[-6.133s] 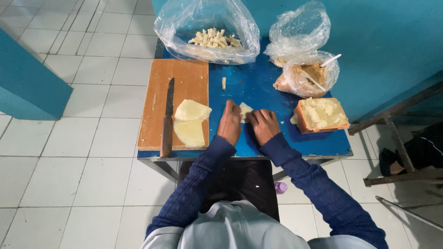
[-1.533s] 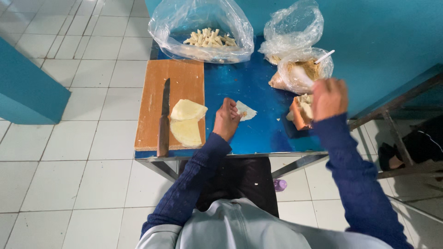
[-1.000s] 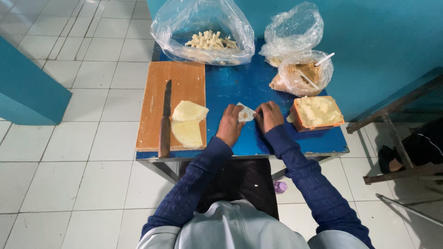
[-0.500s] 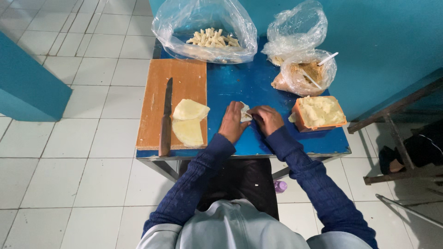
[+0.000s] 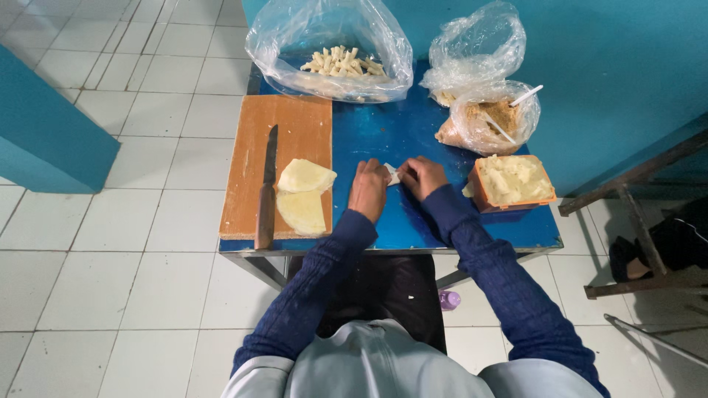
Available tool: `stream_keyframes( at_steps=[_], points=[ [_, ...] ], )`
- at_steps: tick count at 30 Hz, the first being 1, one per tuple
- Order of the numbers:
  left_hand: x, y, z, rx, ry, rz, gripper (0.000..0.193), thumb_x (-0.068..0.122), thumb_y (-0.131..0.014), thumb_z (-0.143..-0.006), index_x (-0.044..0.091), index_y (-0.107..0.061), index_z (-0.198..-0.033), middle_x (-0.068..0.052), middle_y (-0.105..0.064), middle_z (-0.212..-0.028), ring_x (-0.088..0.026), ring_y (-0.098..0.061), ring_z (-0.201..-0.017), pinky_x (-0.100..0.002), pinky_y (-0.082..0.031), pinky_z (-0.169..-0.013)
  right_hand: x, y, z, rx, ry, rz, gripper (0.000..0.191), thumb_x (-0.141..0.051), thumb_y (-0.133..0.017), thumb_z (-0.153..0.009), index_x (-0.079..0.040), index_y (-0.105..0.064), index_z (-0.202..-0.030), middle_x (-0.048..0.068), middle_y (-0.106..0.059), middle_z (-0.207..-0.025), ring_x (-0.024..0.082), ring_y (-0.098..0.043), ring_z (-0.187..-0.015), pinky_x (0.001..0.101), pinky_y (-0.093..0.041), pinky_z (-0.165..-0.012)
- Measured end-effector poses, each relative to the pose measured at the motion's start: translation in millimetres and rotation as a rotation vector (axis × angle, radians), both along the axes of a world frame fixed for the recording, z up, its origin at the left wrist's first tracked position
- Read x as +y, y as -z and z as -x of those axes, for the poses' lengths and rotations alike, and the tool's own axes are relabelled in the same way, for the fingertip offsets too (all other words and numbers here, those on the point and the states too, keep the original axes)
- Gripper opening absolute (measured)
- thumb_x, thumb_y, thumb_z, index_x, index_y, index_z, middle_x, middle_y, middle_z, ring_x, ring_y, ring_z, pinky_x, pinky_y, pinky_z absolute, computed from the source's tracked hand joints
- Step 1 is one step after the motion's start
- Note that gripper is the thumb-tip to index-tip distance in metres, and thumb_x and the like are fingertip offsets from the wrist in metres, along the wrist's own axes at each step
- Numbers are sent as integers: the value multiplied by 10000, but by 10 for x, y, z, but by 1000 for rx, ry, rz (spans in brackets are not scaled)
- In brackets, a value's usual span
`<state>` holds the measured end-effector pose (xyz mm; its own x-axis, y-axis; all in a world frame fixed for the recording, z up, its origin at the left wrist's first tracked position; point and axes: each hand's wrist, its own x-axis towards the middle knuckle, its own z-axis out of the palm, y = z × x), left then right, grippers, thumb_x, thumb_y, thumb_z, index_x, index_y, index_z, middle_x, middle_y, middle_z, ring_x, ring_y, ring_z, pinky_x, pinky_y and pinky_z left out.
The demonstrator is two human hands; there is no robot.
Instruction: The person sits at a small blue table and assembles filled snack rolls. They take thin flat slices, spoon brown paste from a plastic bag onto a slice, fold or roll the slice around the filling, and place the finished roll into a plastic bag holding other completed rolls.
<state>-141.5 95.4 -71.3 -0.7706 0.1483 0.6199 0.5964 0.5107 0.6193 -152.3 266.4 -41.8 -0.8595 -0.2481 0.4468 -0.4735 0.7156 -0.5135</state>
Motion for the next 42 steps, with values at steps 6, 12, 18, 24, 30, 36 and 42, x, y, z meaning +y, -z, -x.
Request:
stream_keyframes(
  at_steps=[6,12,18,24,30,36,42],
  points=[
    [47,-48,73,-72,-49,121,173,-124,-560,-752,-17,-627,-870,-190,-598,-943,-412,-593,-950,-494,-484,-829,-9,16,-91,152,-124,-95,92,-81,-717,-885,-65,-712,-976,114,-686,-933,337,-649,-912,434,-518,-810],
    [6,-42,-52,-34,42,19,124,-112,-598,-775,-30,-626,-864,-223,-538,-1082,-421,-581,-1030,-479,-495,-847,61,-15,-155,250,-201,-192,120,-121,-726,-887,-68,-709,-993,117,-673,-983,342,-627,-955,433,-507,-846],
    [20,7,40,-55,23,-1,100,-136,-571,-781,-37,-558,-789,-214,-540,-1074,-413,-588,-1034,-480,-491,-839,94,-19,-94,213,-237,-218,140,-167,-738,-890,-73,-697,-986,78,-673,-953,312,-625,-917,435,-497,-827],
    [25,17,73,-178,10,-95,79,-92,-595,-879,-16,-577,-880,-209,-554,-1060,-430,-599,-960,-490,-483,-769,99,102,23,337,-222,-321,92,-138,-716,-886,-114,-720,-975,63,-673,-972,288,-610,-907,418,-477,-794],
    [49,-18,83,-28,-63,21,72,-69,-593,-830,-38,-539,-794,-221,-538,-1121,-408,-605,-1010,-480,-511,-810,44,261,-134,449,-65,-500,323,-73,-623,-881,-100,-712,-1190,51,-658,-1091,255,-593,-1029,394,-466,-904],
    [30,-190,-52,-101,-182,95,117,-72,-558,-889,-47,-569,-1002,-223,-503,-1191,-426,-594,-1072,-491,-516,-809,-220,292,-273,350,201,-689,411,-131,-586,-926,-125,-657,-1331,33,-611,-1215,234,-535,-1106,480,-399,-880],
    [-341,-587,-403,12,-200,79,495,-150,-533,-678,-89,-551,-1169,-238,-473,-1182,-442,-579,-1073,-465,-531,-856,-383,111,91,328,294,-754,491,-122,-604,-911,-186,-622,-1397,22,-539,-1356,241,-493,-1151,506,-391,-894]
  ],
)
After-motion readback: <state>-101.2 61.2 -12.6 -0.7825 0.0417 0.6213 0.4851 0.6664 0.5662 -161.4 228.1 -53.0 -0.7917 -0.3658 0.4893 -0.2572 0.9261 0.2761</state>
